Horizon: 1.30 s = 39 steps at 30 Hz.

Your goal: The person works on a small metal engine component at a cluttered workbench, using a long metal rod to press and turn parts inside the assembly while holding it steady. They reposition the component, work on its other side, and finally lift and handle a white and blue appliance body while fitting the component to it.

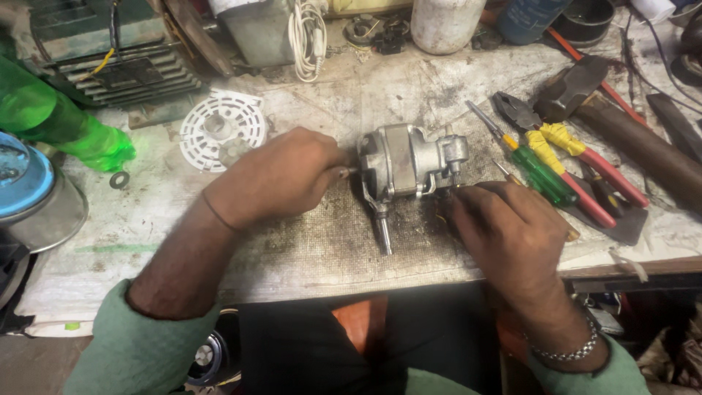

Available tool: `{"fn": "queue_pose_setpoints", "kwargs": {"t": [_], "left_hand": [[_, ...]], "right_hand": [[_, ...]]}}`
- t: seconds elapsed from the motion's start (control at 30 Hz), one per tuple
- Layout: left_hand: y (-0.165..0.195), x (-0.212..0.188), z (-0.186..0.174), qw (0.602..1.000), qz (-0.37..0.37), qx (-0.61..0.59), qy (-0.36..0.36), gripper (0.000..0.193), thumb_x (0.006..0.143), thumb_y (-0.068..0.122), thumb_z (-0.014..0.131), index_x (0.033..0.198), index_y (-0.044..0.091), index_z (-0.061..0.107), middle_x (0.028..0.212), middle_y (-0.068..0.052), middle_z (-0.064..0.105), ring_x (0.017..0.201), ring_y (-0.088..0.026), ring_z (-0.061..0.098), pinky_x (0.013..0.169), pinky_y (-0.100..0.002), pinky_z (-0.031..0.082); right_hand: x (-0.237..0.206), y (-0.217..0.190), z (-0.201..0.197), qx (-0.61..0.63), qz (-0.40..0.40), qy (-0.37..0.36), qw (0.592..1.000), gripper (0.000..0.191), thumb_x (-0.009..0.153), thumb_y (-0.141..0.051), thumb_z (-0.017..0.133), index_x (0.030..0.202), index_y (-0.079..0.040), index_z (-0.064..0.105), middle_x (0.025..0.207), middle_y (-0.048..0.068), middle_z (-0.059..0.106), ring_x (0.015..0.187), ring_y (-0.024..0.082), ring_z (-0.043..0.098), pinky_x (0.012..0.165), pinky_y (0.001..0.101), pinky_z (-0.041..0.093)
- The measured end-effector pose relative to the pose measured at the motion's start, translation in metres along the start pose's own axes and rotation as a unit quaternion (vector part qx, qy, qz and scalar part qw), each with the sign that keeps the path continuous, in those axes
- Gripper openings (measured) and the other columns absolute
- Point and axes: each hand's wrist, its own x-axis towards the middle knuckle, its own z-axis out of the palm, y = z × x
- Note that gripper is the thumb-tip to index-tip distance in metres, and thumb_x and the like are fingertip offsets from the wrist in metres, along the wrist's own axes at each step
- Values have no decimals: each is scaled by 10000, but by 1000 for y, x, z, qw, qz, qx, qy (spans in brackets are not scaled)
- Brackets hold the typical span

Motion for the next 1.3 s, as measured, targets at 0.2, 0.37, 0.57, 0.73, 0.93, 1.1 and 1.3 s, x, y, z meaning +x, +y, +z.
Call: {"fn": "queue_pose_setpoints", "kwargs": {"t": [0.2, 0.37, 0.57, 0.73, 0.93, 1.1, 1.3], "left_hand": [[3, 0, -2, 999, 33, 26, 17, 188, 887, 175, 669, 1002, 32, 710, 967, -109, 725, 940, -232, 684, 916, -385, 560], [1, 3, 2, 1000, -7, 15, -3, 228, 970, 85, 516, 1033, 89, 735, 999, -84, 738, 939, -186, 712, 934, -364, 571], [0, -1, 1, 1000, 13, -2, -8, 205, 991, 159, 543, 1024, 74, 727, 933, -120, 736, 878, -232, 698, 881, -407, 571], [2, 2, 2, 1000, -2, 7, 8, 248, 976, 100, 486, 966, 29, 723, 912, -122, 740, 855, -213, 705, 877, -395, 579], [4, 1, 2, 998, -41, -9, -44, 270, 1012, 106, 457, 1105, 73, 709, 964, -104, 721, 876, -207, 714, 898, -370, 589], [2, 1, 2, 1000, 13, -23, 4, 191, 938, 183, 624, 1042, 37, 690, 998, -99, 716, 951, -235, 684, 906, -409, 567], [4, 3, 3, 1000, -8, 16, 2, 225, 963, 55, 494, 1004, 35, 715, 954, -122, 721, 890, -212, 699, 920, -409, 566]], "right_hand": [[-2, 1, 1, -10, 5, -4, 1000, 203, 871, -113, 896, 1004, -76, 747, 925, 48, 699, 794, 197, 673, 690, 331, 517], [-3, 5, 4, -15, 4, -11, 1000, 199, 884, -132, 908, 984, -68, 747, 902, 50, 710, 733, 162, 662, 620, 303, 496], [-5, 4, 3, -22, 6, -8, 1000, 197, 895, -145, 898, 992, -70, 744, 887, 47, 704, 737, 162, 658, 631, 305, 501], [-1, 2, 1, -14, 5, -6, 1000, 205, 887, -135, 902, 986, -70, 735, 903, 53, 709, 747, 177, 668, 642, 311, 506], [1, 0, -1, -5, 5, -8, 1000, 203, 891, -115, 890, 1013, -74, 734, 937, 49, 717, 773, 184, 675, 669, 320, 509], [2, 4, 3, -3, 0, -12, 1000, 218, 885, -123, 895, 999, -61, 720, 930, 65, 727, 721, 158, 653, 609, 294, 477], [-2, 8, 4, -17, -4, -18, 1000, 223, 892, -117, 880, 1018, -64, 703, 953, 62, 725, 740, 154, 636, 636, 323, 439]]}}
